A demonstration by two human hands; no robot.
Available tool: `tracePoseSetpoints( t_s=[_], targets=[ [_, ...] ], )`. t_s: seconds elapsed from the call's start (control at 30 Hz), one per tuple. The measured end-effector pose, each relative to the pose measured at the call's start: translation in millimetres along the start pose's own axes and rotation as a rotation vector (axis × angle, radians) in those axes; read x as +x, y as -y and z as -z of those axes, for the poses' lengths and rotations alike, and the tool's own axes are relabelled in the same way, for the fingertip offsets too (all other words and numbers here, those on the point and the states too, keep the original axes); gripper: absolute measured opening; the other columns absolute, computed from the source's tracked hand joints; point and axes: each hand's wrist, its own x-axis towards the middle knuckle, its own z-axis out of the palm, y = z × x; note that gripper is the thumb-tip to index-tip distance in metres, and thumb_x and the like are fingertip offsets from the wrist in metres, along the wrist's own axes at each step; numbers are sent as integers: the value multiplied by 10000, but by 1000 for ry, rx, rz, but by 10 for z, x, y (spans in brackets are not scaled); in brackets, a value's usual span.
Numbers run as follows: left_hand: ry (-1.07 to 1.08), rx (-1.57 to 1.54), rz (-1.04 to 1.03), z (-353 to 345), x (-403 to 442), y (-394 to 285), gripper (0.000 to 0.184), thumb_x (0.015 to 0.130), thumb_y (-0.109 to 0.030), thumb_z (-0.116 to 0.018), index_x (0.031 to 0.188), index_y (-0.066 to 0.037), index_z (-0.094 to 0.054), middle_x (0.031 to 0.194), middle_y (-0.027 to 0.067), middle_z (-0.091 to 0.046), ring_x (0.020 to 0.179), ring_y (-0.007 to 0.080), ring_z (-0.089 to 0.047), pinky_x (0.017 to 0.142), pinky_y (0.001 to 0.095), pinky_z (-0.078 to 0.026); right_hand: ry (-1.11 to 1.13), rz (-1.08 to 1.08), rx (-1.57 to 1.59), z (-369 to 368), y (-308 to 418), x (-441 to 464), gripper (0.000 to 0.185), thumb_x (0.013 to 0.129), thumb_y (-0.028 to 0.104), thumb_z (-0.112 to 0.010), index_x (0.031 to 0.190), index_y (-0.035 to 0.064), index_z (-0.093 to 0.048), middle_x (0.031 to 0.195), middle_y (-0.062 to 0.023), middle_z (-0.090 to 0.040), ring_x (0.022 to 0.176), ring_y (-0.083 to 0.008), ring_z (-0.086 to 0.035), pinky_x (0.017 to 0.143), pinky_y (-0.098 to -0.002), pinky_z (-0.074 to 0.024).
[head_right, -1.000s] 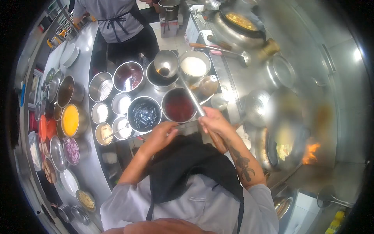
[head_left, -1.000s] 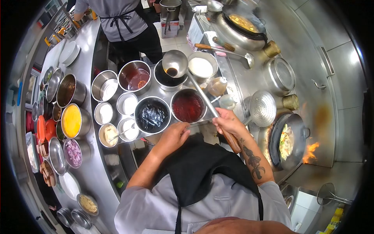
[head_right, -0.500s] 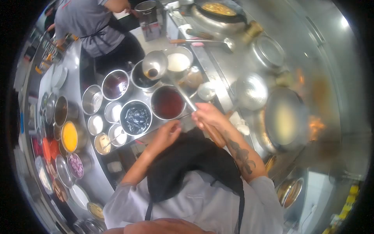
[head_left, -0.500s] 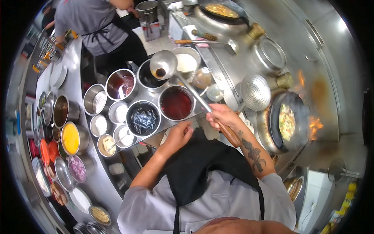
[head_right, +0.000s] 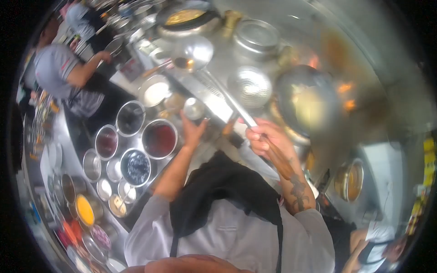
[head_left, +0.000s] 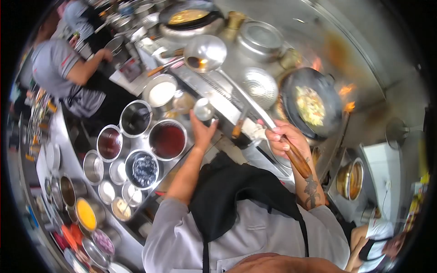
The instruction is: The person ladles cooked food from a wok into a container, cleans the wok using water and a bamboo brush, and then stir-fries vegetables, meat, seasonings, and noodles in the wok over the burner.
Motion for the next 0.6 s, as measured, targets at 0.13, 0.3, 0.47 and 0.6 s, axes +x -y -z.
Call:
tracePoseSetpoints(
  t_s=[0.13, 0.3, 0.47, 0.6],
  targets=[
    [-128, -61, -46, -147, 81, 22, 996, 662, -273, -850, 1376, 96, -262, 1339, 272, -388, 1258, 376, -393, 1092, 419, -288, -342, 230, -180, 319, 221, -652, 389, 883, 42, -472, 1265, -31, -477, 692, -21, -487, 401, -59, -420, 364, -208, -347],
    [-165, 45, -78, -278, 137, 67, 841, 626, -247, -874, 1253, 58, -404, 1182, 203, -498, 1094, 323, -510, 975, 428, -401, -774, 345, -623, 1315, 337, -1129, 294, 820, 54, -534, 1108, 20, -580, 694, -26, -538, 486, -103, -502, 440, -266, -411],
    [-74, 26, -46, -351, 224, 20, 788, 618, -194, -862, 1222, 43, -415, 1164, 199, -535, 1052, 306, -569, 916, 396, -466, -1085, 363, -1038, 1943, 449, -1318, 315, 789, 85, -565, 1090, -10, -571, 707, -75, -586, 500, -152, -563, 476, -301, -458],
    [-100, -38, -281, -326, 403, -335, 762, 639, -157, -844, 1230, 51, -409, 1146, 195, -553, 1033, 279, -586, 902, 386, -483, -1235, 625, -1505, 2332, 388, -1495, 325, 799, 84, -550, 1111, -7, -558, 754, -109, -604, 635, -199, -623, 571, -345, -482]
  ],
)
